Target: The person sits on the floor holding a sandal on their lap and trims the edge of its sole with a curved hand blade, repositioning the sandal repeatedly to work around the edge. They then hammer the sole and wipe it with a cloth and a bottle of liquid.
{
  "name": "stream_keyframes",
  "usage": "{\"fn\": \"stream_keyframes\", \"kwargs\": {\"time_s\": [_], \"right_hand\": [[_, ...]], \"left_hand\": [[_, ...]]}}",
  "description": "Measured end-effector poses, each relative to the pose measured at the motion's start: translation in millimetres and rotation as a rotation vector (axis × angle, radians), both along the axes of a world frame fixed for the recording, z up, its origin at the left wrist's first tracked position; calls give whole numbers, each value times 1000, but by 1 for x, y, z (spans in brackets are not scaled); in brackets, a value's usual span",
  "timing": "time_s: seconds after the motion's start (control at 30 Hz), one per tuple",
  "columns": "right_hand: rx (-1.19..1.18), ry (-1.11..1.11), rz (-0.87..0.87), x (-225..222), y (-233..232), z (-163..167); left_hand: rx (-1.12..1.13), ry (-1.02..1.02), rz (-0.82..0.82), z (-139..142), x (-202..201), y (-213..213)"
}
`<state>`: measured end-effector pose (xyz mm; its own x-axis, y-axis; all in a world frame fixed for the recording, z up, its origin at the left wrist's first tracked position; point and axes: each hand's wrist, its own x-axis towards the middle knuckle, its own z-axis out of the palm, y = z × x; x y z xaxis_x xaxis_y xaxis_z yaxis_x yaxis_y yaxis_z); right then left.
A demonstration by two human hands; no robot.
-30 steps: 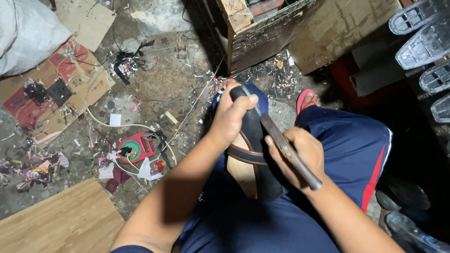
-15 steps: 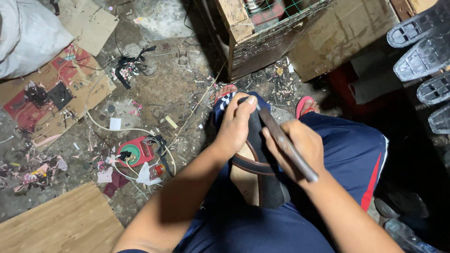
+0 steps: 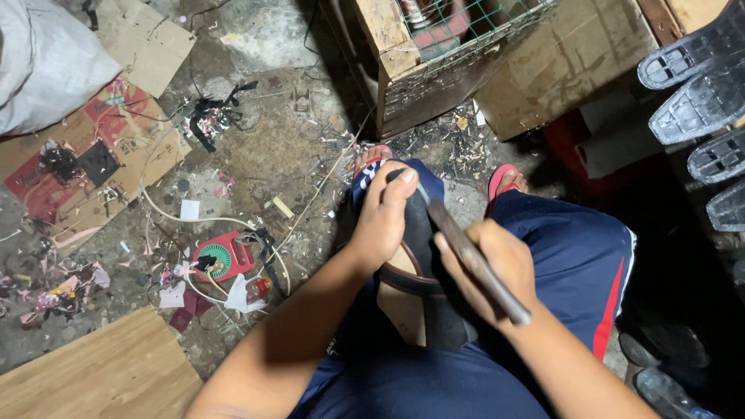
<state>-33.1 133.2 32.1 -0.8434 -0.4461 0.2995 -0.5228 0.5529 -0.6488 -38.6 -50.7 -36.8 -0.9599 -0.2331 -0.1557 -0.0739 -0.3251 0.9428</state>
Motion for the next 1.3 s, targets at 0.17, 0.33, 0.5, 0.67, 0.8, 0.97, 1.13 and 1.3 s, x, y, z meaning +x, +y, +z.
{"fn": "stream_keyframes", "kwargs": {"time_s": [0.17, 0.33, 0.5, 0.67, 0.8, 0.97, 1.13, 1.3], "right_hand": [[-71, -183, -14, -15, -11, 14], [-31, -120, -6, -5, 1, 21], [-79, -187, -1, -31, -12, 9], [2, -143, 33, -22, -7, 14], [-3, -304, -22, 29, 27, 19], [-74, -307, -145, 56, 52, 12], [-409, -451, -159, 51, 35, 20], [-660, -426, -37, 48, 19, 40]], "left_hand": [[-46, -13, 17, -1, -4, 1], [-37, -4, 45, -7, -7, -2], [-109, 21, 11, -8, -8, 3], [-114, -3, 15, 5, -7, -3], [115, -85, -36, 25, 3, -12], [344, 85, -154, 56, 12, -3], [240, 168, -269, 84, 21, 11], [87, 130, -252, 97, 34, 22]]}}
